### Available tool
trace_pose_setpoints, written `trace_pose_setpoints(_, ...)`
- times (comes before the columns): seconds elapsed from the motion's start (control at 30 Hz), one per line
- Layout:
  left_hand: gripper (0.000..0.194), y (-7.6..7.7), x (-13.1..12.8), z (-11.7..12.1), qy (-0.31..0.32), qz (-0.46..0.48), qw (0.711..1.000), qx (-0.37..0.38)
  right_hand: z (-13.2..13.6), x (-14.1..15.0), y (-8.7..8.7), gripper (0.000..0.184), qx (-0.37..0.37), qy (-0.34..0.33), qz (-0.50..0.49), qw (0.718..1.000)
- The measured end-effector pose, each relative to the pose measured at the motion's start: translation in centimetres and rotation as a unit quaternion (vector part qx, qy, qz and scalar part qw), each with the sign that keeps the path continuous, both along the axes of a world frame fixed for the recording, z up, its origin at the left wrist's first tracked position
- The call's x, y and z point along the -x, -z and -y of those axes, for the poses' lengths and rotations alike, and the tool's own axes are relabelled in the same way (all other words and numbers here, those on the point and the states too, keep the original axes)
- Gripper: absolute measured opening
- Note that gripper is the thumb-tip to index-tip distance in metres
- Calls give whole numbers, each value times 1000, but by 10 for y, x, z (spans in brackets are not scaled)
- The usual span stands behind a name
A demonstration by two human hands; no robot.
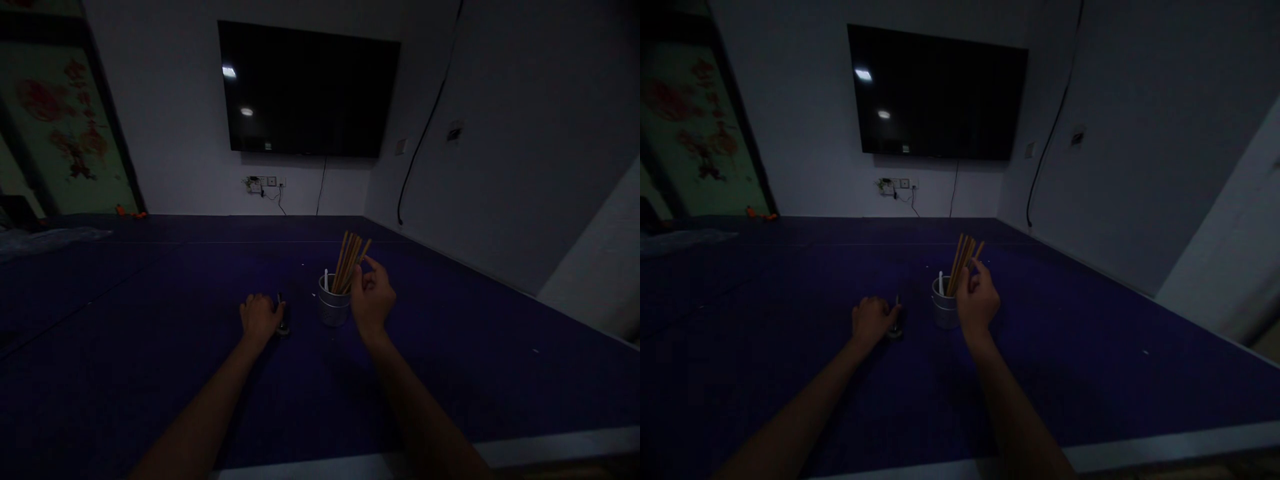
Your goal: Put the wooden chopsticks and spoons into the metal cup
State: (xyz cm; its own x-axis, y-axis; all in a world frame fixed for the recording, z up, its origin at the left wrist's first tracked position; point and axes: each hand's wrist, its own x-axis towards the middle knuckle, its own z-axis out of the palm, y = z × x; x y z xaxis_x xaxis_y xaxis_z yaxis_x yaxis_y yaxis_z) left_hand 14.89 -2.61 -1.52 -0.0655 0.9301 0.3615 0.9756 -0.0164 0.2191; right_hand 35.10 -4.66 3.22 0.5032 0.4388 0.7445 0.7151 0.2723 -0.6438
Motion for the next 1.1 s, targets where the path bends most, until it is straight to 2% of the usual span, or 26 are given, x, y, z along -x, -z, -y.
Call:
trace_pose_setpoints(0.1, 48, 0, -2, 0, 13, -9, 1000, 16, 7, 11, 4, 41, -55, -49, 77, 994)
trace_pose_setpoints(0.17, 48, -1, -4, 1, 19, -18, 999, 27, 12, 21, 8, 38, -49, -117, 170, 977)
trace_pose_setpoints(0.27, 46, -3, -5, 1, 18, -37, 998, 44, 17, 37, 13, 35, 41, -225, 312, 922)
trace_pose_setpoints(0.33, 45, -5, -6, 1, 18, -51, 997, 60, 19, 44, 13, 33, 116, -270, 380, 877)
trace_pose_setpoints(0.43, 40, -8, -7, 2, 24, -68, 994, 77, 20, 49, 10, 31, 210, -292, 442, 822)
trace_pose_setpoints(0.5, 37, -8, -8, 3, 29, -77, 993, 84, 20, 50, 9, 31, 244, -292, 460, 802)
trace_pose_setpoints(0.8, 30, -8, -9, 4, 39, -82, 990, 110, 17, 50, 11, 31, 269, -283, 460, 797)
trace_pose_setpoints(1.1, 31, -5, -8, 3, 45, -79, 991, 96, 15, 49, 13, 32, 271, -272, 472, 794)
